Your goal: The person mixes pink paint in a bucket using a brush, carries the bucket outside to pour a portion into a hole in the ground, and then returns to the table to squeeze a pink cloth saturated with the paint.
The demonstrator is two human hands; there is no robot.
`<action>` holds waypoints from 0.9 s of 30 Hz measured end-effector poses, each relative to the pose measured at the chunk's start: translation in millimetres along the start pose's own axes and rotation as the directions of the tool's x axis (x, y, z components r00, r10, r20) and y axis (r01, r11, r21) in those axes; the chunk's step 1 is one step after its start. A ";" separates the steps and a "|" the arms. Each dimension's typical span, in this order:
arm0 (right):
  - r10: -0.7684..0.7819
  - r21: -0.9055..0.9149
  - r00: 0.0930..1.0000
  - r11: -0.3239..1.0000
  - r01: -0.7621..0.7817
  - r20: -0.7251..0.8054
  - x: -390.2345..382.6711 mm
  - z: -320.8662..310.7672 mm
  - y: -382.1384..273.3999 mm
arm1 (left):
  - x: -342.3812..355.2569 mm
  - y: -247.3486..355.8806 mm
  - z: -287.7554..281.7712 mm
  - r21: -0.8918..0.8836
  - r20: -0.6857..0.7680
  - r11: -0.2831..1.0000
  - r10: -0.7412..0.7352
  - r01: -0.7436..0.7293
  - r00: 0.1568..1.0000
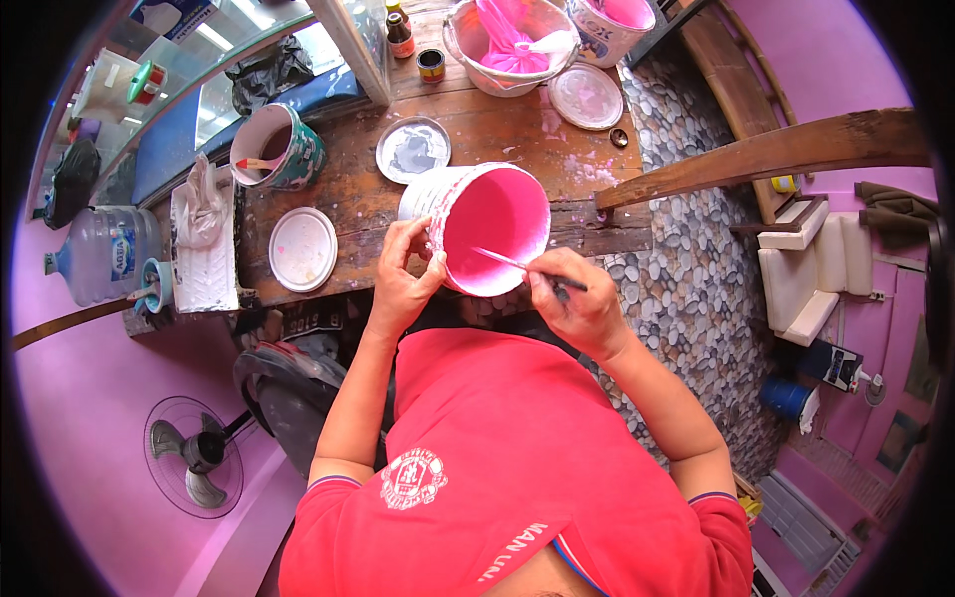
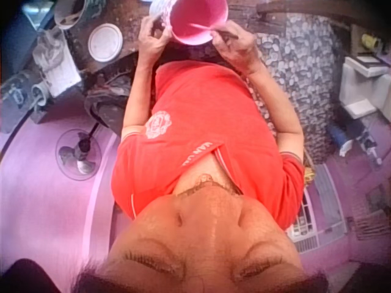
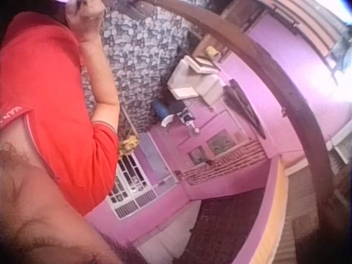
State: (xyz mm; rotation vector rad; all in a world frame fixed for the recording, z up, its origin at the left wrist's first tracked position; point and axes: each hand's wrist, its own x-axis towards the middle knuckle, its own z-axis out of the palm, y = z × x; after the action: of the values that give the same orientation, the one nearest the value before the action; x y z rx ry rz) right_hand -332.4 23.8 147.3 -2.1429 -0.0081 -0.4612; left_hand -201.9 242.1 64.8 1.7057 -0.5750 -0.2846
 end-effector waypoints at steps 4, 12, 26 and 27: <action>0.083 0.152 0.989 0.986 -0.065 -0.121 13.3 -2.7 2.6 | 1.4 -3.9 -2.3 -0.040 -0.001 0.999 -0.001 0.001 1.000; 0.087 -0.013 0.994 0.996 -0.088 -0.063 -4.3 2.5 -1.2 | 4.0 -13.4 -8.8 -0.100 -0.021 0.994 -0.038 0.035 0.999; 0.187 0.141 0.975 0.975 -0.170 -0.123 19.1 17.4 2.7 | 7.6 -24.8 -25.5 -0.243 -0.040 0.960 -0.153 0.139 0.987; 0.178 0.116 0.973 0.980 -0.161 -0.150 22.4 15.8 2.0 | 7.5 -25.4 -27.2 -0.267 -0.051 0.950 -0.181 0.161 0.982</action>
State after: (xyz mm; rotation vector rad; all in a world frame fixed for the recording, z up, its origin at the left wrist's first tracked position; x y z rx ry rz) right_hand -306.2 31.5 145.0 -1.9803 0.2351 -0.5188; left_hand -176.8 264.3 47.0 1.5034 -0.3179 -0.4005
